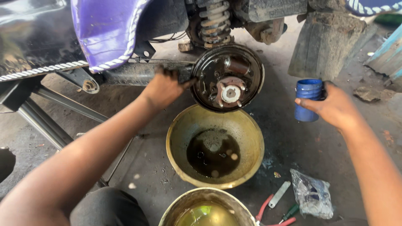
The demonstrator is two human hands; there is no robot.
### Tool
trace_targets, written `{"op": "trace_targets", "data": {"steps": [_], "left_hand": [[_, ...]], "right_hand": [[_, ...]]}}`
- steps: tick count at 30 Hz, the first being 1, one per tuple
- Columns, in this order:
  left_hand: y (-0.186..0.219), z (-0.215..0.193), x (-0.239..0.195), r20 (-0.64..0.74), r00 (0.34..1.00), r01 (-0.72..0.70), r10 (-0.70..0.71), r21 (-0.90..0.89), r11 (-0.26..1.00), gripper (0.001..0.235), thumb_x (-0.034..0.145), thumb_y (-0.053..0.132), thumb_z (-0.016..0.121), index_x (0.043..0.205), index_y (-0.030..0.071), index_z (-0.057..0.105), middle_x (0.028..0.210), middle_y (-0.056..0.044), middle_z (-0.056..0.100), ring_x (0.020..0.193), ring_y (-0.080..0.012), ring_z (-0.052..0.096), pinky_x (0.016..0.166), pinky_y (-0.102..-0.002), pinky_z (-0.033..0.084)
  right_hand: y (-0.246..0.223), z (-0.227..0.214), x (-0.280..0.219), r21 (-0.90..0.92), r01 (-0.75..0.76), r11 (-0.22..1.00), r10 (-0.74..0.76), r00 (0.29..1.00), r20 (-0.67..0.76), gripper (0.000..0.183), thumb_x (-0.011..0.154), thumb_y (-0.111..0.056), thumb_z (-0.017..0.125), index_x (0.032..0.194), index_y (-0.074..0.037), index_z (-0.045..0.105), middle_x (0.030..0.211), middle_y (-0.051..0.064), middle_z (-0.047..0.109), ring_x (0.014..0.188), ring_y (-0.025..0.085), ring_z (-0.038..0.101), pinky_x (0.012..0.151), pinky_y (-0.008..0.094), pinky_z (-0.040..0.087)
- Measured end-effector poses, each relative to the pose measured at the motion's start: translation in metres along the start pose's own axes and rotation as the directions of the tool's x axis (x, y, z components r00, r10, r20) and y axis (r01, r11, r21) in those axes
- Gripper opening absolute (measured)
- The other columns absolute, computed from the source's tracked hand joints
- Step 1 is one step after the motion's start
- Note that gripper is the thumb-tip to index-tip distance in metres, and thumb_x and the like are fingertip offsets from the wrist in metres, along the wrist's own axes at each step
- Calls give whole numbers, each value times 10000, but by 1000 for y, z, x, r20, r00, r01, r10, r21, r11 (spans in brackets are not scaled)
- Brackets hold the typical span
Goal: The person cleans a motorcycle wheel hub assembly by pouring liquid from a blue container into the hub and wiping the components with their hands. The person repeatedly scoops liquid from a yellow basin to rinse the hub and uses their fingers to scrub the internal parts.
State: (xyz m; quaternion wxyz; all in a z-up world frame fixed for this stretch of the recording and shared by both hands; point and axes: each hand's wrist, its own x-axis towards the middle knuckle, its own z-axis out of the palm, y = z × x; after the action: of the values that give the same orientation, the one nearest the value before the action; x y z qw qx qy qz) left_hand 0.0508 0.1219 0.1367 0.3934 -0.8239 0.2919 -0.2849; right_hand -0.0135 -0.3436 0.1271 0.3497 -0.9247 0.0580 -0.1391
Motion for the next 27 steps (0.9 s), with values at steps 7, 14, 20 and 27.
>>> {"op": "trace_targets", "data": {"steps": [7,14,20,27], "left_hand": [[37,-19,3,391,919,186,-57,-299,936,767,1009,184,533,1675,149,154,929,-89,745,862,-212,716,1124,-556,372],[92,-34,-28,297,931,356,-213,-609,708,585,779,277,740,1307,94,568,1001,-126,702,965,-288,695,980,-524,475],[2,-58,66,112,856,425,-504,-709,563,473,957,496,639,1045,39,723,1029,-172,723,951,-327,702,785,-451,561],[-11,-4,100,109,860,274,-499,-922,272,389,878,428,704,1060,88,750,1006,-198,729,995,-374,680,848,-515,518]], "right_hand": [[10,21,13,-106,47,993,-34,992,125,711,683,-377,906,1239,0,673,1108,217,750,1013,302,728,926,423,538],[-16,34,34,-175,358,917,-362,932,10,842,618,-366,964,1284,45,654,1158,265,685,1034,351,671,895,424,505],[-139,43,80,-271,280,921,-262,960,101,764,633,-331,920,1330,-109,699,1101,207,759,973,323,729,909,400,540],[-137,68,77,261,189,947,-199,980,12,864,643,-353,909,1359,14,594,1191,207,711,1025,272,704,913,403,557]]}}
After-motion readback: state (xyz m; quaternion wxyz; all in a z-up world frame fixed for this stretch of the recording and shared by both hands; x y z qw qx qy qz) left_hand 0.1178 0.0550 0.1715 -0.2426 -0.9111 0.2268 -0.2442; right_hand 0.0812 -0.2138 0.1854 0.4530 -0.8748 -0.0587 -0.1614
